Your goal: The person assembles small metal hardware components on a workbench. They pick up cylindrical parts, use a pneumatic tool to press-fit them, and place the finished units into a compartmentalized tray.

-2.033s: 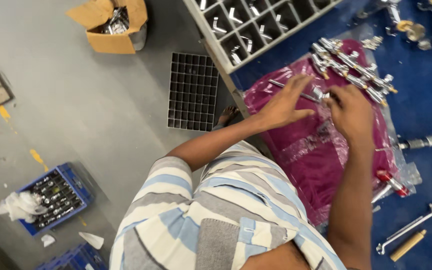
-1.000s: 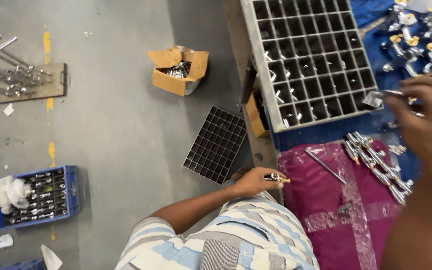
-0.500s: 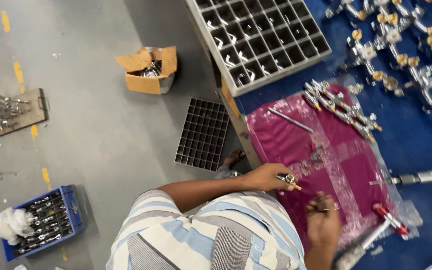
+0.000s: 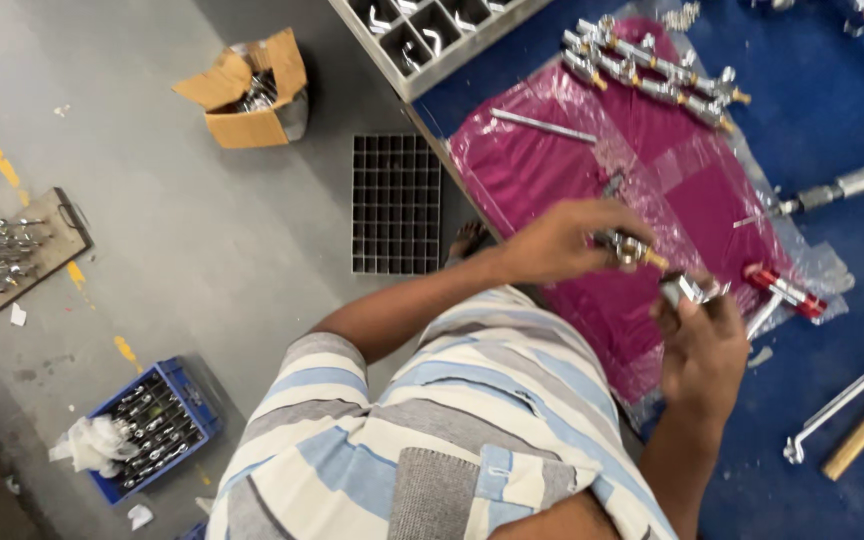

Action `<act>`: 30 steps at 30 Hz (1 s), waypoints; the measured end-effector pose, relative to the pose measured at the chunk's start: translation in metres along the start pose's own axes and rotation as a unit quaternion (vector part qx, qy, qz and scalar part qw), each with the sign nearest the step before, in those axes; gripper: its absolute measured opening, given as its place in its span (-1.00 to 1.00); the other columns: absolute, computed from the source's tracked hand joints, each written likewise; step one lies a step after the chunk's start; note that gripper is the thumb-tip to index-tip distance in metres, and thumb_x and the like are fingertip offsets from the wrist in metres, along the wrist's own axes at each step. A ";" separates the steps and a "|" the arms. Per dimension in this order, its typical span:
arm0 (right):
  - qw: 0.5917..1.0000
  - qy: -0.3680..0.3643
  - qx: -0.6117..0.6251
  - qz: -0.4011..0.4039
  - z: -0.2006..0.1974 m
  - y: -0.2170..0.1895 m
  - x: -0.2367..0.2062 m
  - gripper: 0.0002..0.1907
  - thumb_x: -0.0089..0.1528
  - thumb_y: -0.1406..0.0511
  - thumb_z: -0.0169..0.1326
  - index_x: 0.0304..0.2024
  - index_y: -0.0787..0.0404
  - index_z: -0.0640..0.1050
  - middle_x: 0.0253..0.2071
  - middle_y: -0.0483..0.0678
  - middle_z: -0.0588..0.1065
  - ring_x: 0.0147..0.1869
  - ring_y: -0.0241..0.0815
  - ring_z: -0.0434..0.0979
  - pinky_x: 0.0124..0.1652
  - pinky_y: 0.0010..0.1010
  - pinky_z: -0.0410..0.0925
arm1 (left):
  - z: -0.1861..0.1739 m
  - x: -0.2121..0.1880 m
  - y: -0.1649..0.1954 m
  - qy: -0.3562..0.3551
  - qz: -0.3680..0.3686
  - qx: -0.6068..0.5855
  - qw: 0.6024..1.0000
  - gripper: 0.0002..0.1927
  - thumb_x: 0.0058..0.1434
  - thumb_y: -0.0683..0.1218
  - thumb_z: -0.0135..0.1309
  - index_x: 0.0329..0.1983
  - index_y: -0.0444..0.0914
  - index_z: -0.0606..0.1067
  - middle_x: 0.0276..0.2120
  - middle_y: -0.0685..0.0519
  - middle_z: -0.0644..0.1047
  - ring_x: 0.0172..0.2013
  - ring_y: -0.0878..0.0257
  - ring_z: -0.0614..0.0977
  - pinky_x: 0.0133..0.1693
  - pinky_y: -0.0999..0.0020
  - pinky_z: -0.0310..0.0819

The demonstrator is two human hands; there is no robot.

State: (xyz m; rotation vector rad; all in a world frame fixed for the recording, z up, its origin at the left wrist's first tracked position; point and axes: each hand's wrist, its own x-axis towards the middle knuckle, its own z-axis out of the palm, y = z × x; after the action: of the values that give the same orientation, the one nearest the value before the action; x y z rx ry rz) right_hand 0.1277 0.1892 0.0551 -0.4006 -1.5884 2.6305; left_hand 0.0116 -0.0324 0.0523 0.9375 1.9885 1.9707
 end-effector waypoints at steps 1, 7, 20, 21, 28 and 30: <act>1.000 -0.023 -0.017 -0.013 0.007 -0.007 0.005 -0.68 0.40 0.43 0.07 0.20 0.43 0.44 0.01 0.08 0.50 0.01 -0.15 0.57 0.03 -0.37 0.46 | -0.005 0.004 0.006 0.000 0.024 0.003 1.000 -0.58 0.18 -0.24 0.33 0.10 -0.16 0.56 -0.05 0.05 0.63 -0.05 0.25 0.68 -0.03 0.38 0.62; 0.998 -0.066 -0.012 -0.017 0.031 -0.034 0.019 -0.61 0.42 0.34 0.16 0.22 0.45 0.45 -0.02 0.10 0.55 -0.05 -0.17 0.60 -0.01 -0.38 0.49 | -0.023 0.002 0.039 0.013 0.030 0.056 0.998 -0.54 0.26 -0.35 0.23 0.19 -0.14 0.53 0.07 0.08 0.57 0.04 0.27 0.71 0.05 0.41 0.62; 0.987 -0.036 -0.154 -0.014 0.040 -0.052 0.009 -0.62 0.31 0.34 0.19 0.14 0.36 0.52 0.02 0.01 0.57 0.04 -0.24 0.61 0.01 -0.40 0.52 | -0.013 0.022 0.071 -0.055 0.057 0.146 0.986 -0.51 0.16 -0.33 0.27 0.17 -0.18 0.56 0.01 -0.03 0.58 0.04 0.08 0.65 0.04 0.25 0.59; 0.987 -0.011 -0.163 -0.005 0.035 -0.051 0.006 -0.59 0.26 0.35 0.22 0.14 0.35 0.53 0.00 -0.01 0.57 0.04 -0.25 0.59 0.03 -0.41 0.51 | -0.011 0.024 0.072 -0.070 0.066 0.152 0.984 -0.50 0.14 -0.32 0.29 0.17 -0.19 0.57 -0.01 -0.07 0.58 0.03 0.04 0.64 0.03 0.21 0.57; 0.998 0.043 -0.038 0.016 0.015 -0.039 -0.030 -0.60 0.27 0.33 0.21 0.14 0.33 0.52 -0.01 -0.04 0.57 0.07 -0.27 0.57 0.07 -0.40 0.46 | 0.020 0.044 0.078 -0.156 0.027 0.119 0.980 -0.53 0.05 -0.39 0.21 0.05 -0.23 0.59 -0.04 -0.04 0.61 -0.07 0.14 0.69 -0.11 0.32 0.63; 0.997 0.067 -0.028 0.005 0.013 -0.035 -0.038 -0.61 0.27 0.32 0.21 0.13 0.33 0.53 -0.03 -0.04 0.58 0.05 -0.27 0.58 0.05 -0.40 0.47 | 0.026 0.049 0.075 -0.182 0.039 0.105 0.977 -0.56 0.05 -0.37 0.25 0.03 -0.24 0.60 -0.05 -0.01 0.62 -0.07 0.17 0.69 -0.10 0.32 0.60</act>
State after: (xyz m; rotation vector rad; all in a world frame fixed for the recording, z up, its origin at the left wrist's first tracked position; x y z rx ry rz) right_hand 0.1580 0.1883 0.0987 -0.5765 -1.6262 2.5114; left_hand 0.0100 0.0099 0.1353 1.3339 1.9907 1.5040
